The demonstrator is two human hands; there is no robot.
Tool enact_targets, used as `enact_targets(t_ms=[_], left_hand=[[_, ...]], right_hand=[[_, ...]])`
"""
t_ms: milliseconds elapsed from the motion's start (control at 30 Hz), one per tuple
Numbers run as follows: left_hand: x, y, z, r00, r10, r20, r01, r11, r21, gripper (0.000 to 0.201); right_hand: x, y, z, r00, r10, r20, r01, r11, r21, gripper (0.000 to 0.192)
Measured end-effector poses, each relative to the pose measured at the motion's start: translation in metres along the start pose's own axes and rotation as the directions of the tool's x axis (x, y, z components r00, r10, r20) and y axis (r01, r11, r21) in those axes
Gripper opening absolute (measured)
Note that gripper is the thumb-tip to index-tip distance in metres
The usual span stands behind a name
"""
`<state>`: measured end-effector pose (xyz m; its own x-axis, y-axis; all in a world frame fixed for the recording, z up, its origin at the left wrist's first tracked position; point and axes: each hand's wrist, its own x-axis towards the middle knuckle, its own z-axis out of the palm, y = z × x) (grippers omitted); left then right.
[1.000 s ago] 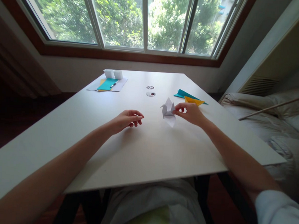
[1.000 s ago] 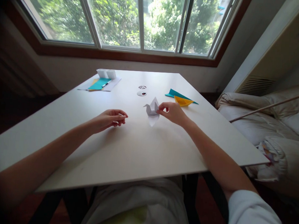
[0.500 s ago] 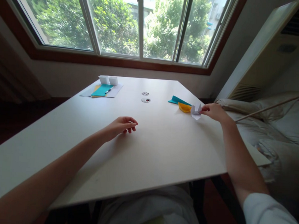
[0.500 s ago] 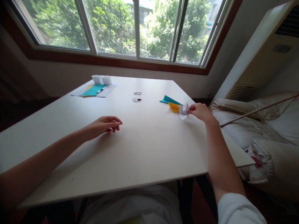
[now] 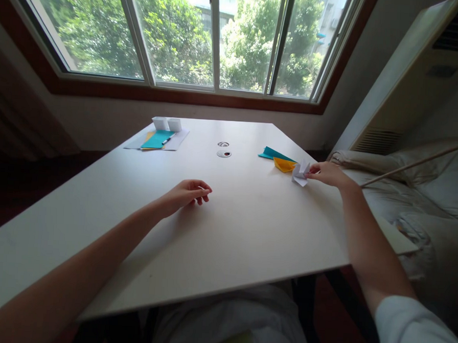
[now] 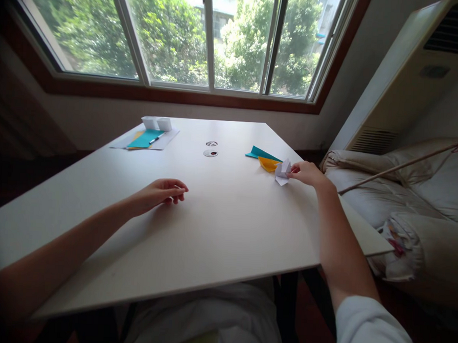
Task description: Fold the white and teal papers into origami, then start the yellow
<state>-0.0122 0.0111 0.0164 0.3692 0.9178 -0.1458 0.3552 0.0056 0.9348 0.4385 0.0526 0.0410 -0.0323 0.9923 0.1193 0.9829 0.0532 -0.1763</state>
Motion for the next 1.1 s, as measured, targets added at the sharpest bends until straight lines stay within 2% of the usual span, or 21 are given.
enact_targets(t_ms=[267, 400, 467, 533, 600, 667, 733, 767, 800, 867, 933, 1000, 1100], left_hand=[[0.0, -0.002, -0.002, 1.0, 0.0, 0.006, 0.0, 1.0, -0.003, 0.032], [0.0, -0.001, -0.001, 1.0, -0.002, 0.011, 0.002, 1.0, -0.002, 0.032], [0.001, -0.001, -0.001, 1.0, 0.012, 0.008, -0.012, 1.0, 0.006, 0.032], [0.001, -0.001, -0.002, 0.999, 0.04, -0.005, -0.039, 0.998, 0.046, 0.031], [0.0, 0.0, -0.005, 0.993, 0.101, -0.057, -0.088, 0.977, 0.192, 0.027], [-0.004, 0.003, -0.008, 0.964, 0.207, -0.168, -0.112, 0.886, 0.45, 0.02], [-0.011, 0.008, -0.007, 0.907, 0.325, -0.267, -0.056, 0.724, 0.688, 0.017], [-0.015, 0.011, -0.004, 0.89, 0.356, -0.285, -0.016, 0.65, 0.76, 0.018], [-0.019, 0.013, 0.0, 0.892, 0.358, -0.276, 0.017, 0.584, 0.812, 0.022], [-0.026, 0.017, 0.013, 0.922, 0.326, -0.208, 0.046, 0.439, 0.897, 0.031], [-0.03, 0.016, 0.028, 0.948, 0.286, -0.142, 0.041, 0.332, 0.942, 0.045], [-0.032, 0.01, 0.042, 0.962, 0.245, -0.118, 0.045, 0.286, 0.957, 0.059], [-0.028, -0.003, 0.054, 0.975, 0.2, -0.097, 0.039, 0.277, 0.96, 0.068]], right_hand=[[-0.004, -0.003, -0.003, 0.999, 0.03, -0.02, -0.029, 0.999, 0.038, 0.033], [-0.004, -0.005, -0.004, 0.997, 0.054, -0.048, -0.053, 0.998, 0.028, 0.044], [-0.004, -0.006, -0.005, 0.991, 0.059, -0.121, -0.056, 0.998, 0.035, 0.054], [-0.004, -0.011, -0.007, 0.968, 0.043, -0.246, -0.031, 0.998, 0.05, 0.059], [-0.004, -0.02, -0.009, 0.921, 0.005, -0.39, 0.022, 0.998, 0.063, 0.057], [-0.003, -0.034, -0.01, 0.854, -0.047, -0.518, 0.094, 0.993, 0.065, 0.055], [-0.005, -0.055, -0.007, 0.797, -0.101, -0.595, 0.163, 0.985, 0.051, 0.054], [-0.007, -0.068, -0.004, 0.776, -0.13, -0.618, 0.208, 0.977, 0.054, 0.053], [-0.01, -0.083, 0.001, 0.762, -0.167, -0.626, 0.261, 0.963, 0.061, 0.052], [-0.019, -0.115, 0.015, 0.743, -0.223, -0.631, 0.366, 0.925, 0.104, 0.05], [-0.033, -0.147, 0.033, 0.778, -0.293, -0.555, 0.436, 0.889, 0.141, 0.05], [-0.048, -0.175, 0.051, 0.842, -0.369, -0.394, 0.459, 0.873, 0.162, 0.052], [-0.065, -0.202, 0.074, 0.899, -0.424, -0.112, 0.436, 0.893, 0.113, 0.059]])
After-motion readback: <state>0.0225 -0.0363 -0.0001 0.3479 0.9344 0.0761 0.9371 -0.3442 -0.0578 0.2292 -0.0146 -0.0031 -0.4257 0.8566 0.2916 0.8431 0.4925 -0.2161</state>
